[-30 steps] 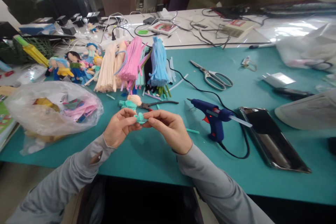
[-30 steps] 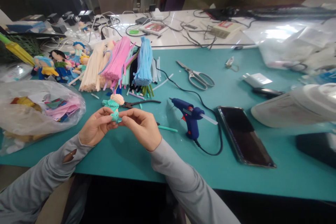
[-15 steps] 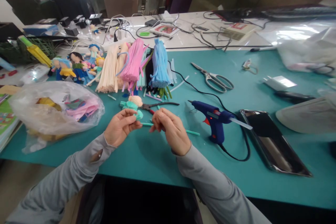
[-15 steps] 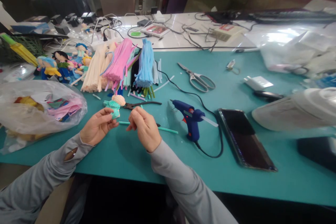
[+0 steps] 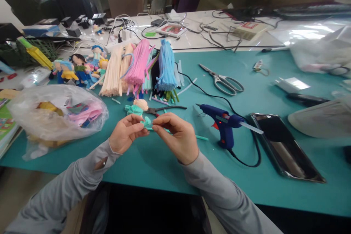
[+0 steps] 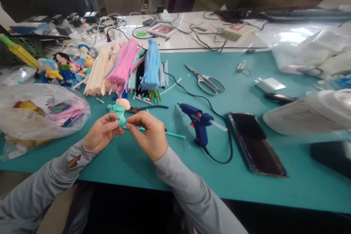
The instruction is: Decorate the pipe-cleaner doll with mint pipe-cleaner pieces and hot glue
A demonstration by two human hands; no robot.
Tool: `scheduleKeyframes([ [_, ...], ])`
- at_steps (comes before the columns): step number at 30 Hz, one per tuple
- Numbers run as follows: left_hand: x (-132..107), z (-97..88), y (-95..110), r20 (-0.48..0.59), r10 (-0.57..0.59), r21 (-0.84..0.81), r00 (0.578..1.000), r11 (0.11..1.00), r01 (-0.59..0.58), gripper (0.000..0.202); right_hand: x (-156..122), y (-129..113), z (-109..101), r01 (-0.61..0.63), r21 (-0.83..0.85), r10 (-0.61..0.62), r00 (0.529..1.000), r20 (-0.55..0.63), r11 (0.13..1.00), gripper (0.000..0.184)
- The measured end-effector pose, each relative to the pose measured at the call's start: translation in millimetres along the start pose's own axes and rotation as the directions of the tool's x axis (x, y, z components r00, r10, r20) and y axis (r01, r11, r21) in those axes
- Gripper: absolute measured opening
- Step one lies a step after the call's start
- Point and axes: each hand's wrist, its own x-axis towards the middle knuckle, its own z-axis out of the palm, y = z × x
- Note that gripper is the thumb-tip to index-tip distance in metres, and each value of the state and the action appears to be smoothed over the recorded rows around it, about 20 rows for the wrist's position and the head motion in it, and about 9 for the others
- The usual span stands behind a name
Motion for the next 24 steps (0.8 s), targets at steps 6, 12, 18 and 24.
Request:
scheduleKeyframes([
  [6,-1.0,1.8,-0.4,0.011,-0.010,0.013,1.000,1.000,0.010,0.037,0.7,-2.4,-1.4,0.124,-0.149,-0.122,0.992,0.023,0.981,0.009],
  [12,-1.0,3.2,0.2,-0.012,-0.007,0.011,1.000,1.000,0.007,0.037,1.8,-3.5,-1.1,0.038,-0.107,-0.037,0.999,0.011,0.994,0.013],
  [18,-0.3,3.8,3.3,-0.043,-0.007,-0.027,0.999,1.000,0.006,0.037,5.8,-3.7,-1.7,-0.139,0.247,0.150,0.988,-0.029,0.959,0.013],
  [24,-0.9,1.9,3.6,-0.028,0.020,-0.021,0.999,1.000,-0.021,0.036,6.2,-2.5,-5.4,-0.313,0.553,0.377,0.926,-0.003,0.772,0.026],
])
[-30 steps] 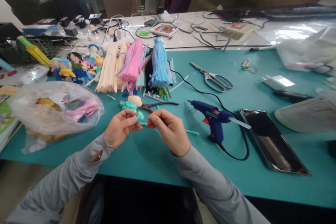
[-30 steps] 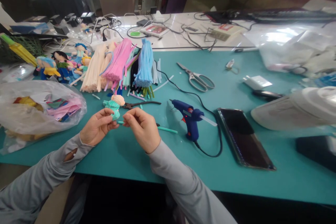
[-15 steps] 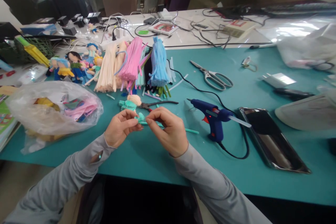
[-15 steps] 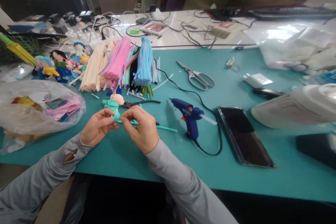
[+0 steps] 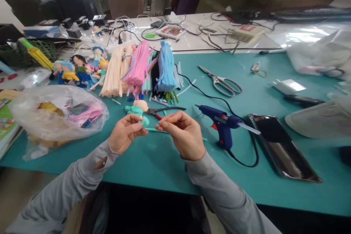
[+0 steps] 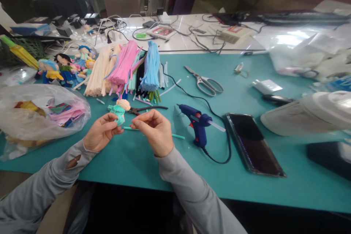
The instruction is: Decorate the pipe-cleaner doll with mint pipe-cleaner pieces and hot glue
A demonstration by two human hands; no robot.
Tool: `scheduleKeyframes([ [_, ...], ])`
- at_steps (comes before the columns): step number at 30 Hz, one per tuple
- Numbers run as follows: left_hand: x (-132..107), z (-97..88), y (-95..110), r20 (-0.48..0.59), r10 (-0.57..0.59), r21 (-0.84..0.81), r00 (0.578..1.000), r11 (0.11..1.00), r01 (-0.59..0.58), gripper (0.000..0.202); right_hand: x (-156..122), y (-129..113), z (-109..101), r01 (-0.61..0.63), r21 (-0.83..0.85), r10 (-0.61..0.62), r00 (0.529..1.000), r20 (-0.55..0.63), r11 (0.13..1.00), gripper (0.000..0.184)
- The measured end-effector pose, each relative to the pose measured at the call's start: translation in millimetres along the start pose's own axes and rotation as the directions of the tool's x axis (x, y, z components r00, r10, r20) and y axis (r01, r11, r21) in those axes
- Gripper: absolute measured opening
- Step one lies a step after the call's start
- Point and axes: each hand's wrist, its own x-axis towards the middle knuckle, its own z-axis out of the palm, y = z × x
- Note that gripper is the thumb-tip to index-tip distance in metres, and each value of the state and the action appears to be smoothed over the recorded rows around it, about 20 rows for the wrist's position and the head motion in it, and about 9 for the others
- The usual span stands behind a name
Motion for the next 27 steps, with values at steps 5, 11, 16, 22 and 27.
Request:
scheduleKeyframes([
  [5,-2,-0.6,-3,0.027,0.066,0.103,0.997,0.992,-0.068,0.036,-6,-3,-5,-0.193,0.159,0.192,0.981,0.018,0.968,0.033],
  [11,-6,0.3,-8,0.135,0.191,0.298,0.972,0.928,-0.224,0.028,-22,-6,-16,-0.341,0.301,0.318,0.940,0.124,0.891,0.034],
  [16,-11,-0.6,-12,0.189,0.183,0.485,0.965,0.837,-0.254,0.022,-42,-8,-26,-0.389,0.335,0.351,0.921,0.169,0.858,0.028],
  [22,-11,-3.4,-14,0.253,0.217,0.584,0.943,0.743,-0.328,0.016,-62,-9,-34,-0.350,0.316,0.305,0.935,0.183,0.882,0.039],
  [27,-12,-5.1,-15,0.264,0.219,0.604,0.939,0.722,-0.338,0.015,-72,-10,-43,-0.331,0.291,0.304,0.943,0.134,0.898,0.044],
])
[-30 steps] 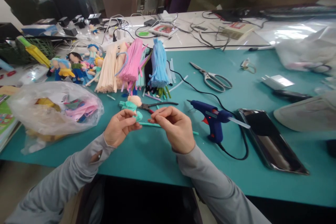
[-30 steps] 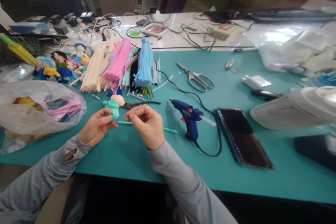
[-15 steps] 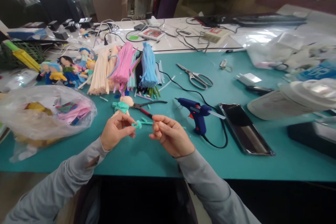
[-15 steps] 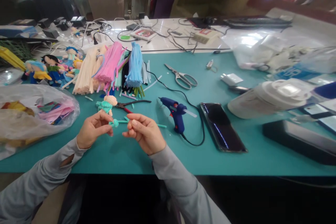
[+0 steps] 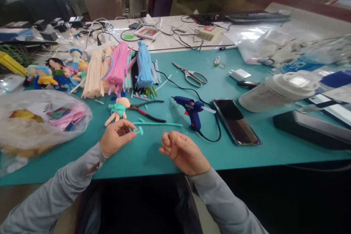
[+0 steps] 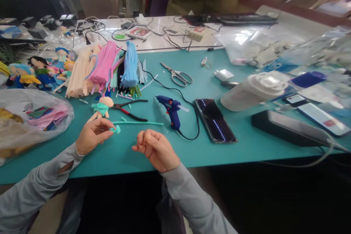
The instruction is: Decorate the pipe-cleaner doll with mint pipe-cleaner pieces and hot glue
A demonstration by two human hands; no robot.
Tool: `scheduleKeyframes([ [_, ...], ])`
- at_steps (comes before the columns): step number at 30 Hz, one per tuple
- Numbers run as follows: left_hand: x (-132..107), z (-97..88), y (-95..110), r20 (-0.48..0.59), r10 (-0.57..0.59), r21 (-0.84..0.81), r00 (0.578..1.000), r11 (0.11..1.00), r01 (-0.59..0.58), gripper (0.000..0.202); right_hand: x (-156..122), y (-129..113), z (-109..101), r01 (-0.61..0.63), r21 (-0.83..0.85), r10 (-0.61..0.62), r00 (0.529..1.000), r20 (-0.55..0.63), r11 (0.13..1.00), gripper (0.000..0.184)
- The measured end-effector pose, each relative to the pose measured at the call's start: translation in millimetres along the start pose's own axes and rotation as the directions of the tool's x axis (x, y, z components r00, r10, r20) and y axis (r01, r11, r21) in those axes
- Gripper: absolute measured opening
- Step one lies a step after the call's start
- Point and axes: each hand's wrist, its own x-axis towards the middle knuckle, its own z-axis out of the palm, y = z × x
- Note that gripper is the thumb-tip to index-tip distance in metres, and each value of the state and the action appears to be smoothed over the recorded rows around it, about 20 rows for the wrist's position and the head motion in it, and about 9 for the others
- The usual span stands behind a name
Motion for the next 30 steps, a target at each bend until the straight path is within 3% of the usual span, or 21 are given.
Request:
scheduleKeyframes([
  [13,-0.7,-0.5,-1.5,-0.005,-0.012,-0.026,1.000,1.000,0.012,0.014,-4.9,2.2,-2.2,-0.030,-0.067,0.025,0.996,-0.085,0.997,0.040],
  [30,-0.6,0.6,1.0,-0.007,-0.020,-0.039,1.000,0.999,0.019,0.013,-4.6,3.2,-10.3,-0.025,0.015,0.026,0.995,-0.095,1.000,0.030],
])
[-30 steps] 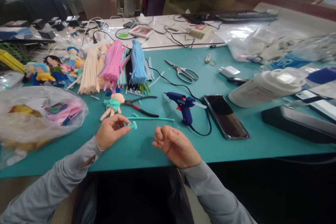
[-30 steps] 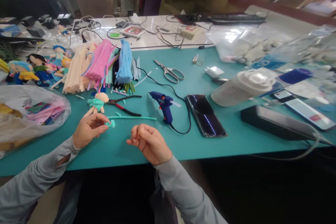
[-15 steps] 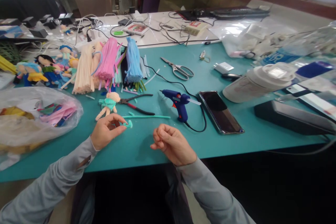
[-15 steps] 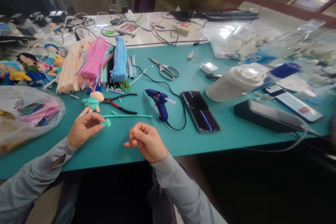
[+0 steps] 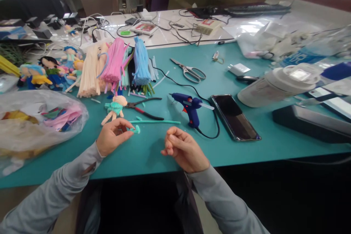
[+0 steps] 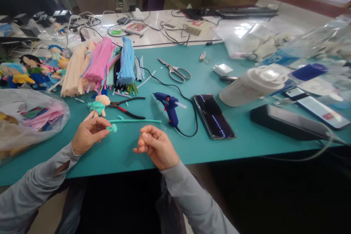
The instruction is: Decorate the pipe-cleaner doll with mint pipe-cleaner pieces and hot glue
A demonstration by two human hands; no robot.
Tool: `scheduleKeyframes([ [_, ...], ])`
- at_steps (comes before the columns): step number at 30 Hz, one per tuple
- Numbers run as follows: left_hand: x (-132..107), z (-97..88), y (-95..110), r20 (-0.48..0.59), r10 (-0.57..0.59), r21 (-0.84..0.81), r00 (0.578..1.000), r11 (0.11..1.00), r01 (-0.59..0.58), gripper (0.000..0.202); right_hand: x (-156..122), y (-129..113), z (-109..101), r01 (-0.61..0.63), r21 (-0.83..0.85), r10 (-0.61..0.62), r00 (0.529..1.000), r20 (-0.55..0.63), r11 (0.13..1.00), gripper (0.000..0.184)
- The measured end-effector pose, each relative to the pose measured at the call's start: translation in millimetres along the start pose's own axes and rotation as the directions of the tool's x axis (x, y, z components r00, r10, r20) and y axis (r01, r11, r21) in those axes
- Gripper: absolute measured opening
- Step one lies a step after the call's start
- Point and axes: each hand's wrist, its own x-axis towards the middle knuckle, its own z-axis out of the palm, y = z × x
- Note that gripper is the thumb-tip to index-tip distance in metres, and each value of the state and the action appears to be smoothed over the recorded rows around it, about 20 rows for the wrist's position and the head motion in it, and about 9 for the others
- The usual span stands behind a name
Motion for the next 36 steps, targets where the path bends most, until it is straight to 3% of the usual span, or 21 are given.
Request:
scheduleKeyframes([
  [6,0,-1.6,-3,0.015,0.027,0.023,1.000,0.999,-0.028,0.012,1,1,2,-0.036,0.025,0.035,0.999,0.040,0.999,0.030],
  [9,-1,-1.8,-5,0.042,0.082,0.130,0.996,0.988,-0.087,0.011,1,1,3,-0.063,0.053,0.060,0.997,0.053,0.997,0.028],
  [13,-3,0.6,-6,0.120,0.211,0.324,0.970,0.915,-0.239,0.005,0,1,3,-0.077,0.063,0.073,0.995,0.070,0.995,0.026],
  [19,-1,1.6,-11,0.166,0.322,0.445,0.932,0.819,-0.362,0.008,-1,2,2,-0.124,0.088,0.113,0.985,0.129,0.988,0.025],
  [21,0,-0.1,-13,0.164,0.409,0.481,0.898,0.761,-0.435,0.012,-1,3,3,-0.137,0.098,0.121,0.981,0.150,0.986,0.026],
  [24,0,-1.9,-15,0.159,0.567,0.529,0.808,0.642,-0.555,0.012,-3,6,7,-0.132,0.103,0.110,0.975,0.191,0.986,0.029],
  [26,0,-1.6,-14,0.146,0.639,0.566,0.756,0.572,-0.593,0.010,-5,8,10,-0.122,0.095,0.099,0.972,0.215,0.988,0.033],
  [28,0,-0.4,-13,0.120,0.673,0.599,0.730,0.538,-0.594,0.008,-7,11,13,-0.110,0.072,0.091,0.969,0.231,0.991,0.036],
  [31,1,0.7,-12,0.069,0.674,0.629,0.736,0.543,-0.556,0.011,-8,15,15,-0.094,0.037,0.083,0.971,0.224,0.995,0.038],
  [36,-1,-0.3,-10,-0.006,0.627,0.625,0.779,0.610,-0.486,0.022,-4,21,15,-0.091,0.025,0.084,0.975,0.206,0.996,0.038],
])
